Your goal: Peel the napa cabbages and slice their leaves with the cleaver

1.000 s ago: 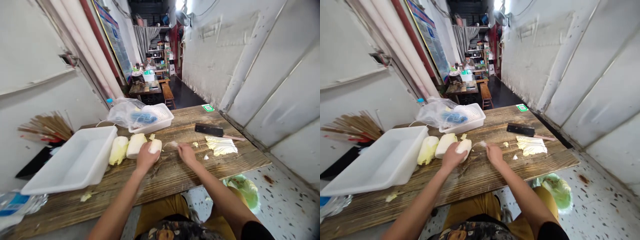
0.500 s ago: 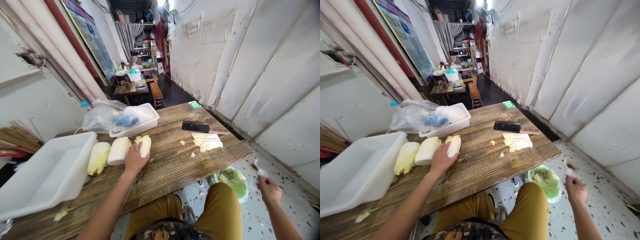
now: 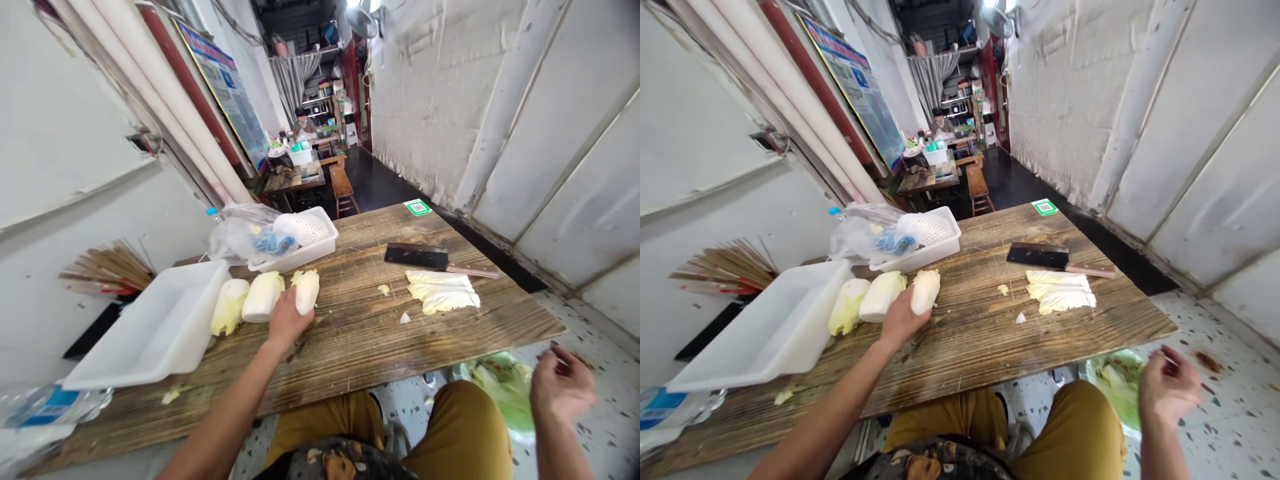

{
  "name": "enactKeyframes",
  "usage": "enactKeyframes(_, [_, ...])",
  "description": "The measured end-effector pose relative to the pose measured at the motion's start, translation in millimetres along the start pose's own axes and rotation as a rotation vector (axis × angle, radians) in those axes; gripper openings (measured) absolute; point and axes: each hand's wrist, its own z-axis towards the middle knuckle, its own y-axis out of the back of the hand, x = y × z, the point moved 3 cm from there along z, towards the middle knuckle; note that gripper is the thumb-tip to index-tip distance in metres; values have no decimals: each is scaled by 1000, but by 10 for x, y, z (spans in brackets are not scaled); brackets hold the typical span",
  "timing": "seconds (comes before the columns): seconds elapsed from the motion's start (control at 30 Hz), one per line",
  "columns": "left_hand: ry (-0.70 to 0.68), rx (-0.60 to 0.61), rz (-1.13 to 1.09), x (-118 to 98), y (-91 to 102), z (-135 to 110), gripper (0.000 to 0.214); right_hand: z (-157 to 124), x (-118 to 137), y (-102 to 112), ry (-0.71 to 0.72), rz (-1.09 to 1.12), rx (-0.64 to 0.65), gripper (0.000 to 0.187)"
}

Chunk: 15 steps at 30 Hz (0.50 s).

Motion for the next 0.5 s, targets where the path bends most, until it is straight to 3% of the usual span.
enactKeyframes(0.03, [-13,-10,-62,29,35,21,64,-148,221,34,27,74,-36,45])
enactKeyframes(0.1, [-87,-25,-162,63,123,69,49,-508,762,51,230,202,71,37])
enactKeyframes(0.17, [-155,-11,-209,68,197,122,49,-912,1299,-2,413,341,272,29])
enactKeyframes(0.23, [-99,22,-231,72,224,165,58,-1319,1738,-167,495,440,593,26])
enactKeyframes(0.3, [51,81,-269,89,191,176,59,-1704,2036,-431,384,538,954,30])
enactKeyframes(0.37, [165,138,-312,107,128,151,54,-2054,2238,-745,176,618,1252,39])
enactKeyframes(0.43, [218,152,-409,136,73,110,52,-2325,2406,-1043,121,625,1357,47])
enactKeyframes(0.5, [267,160,-568,192,31,70,49,-2518,2538,-1299,123,603,1380,53])
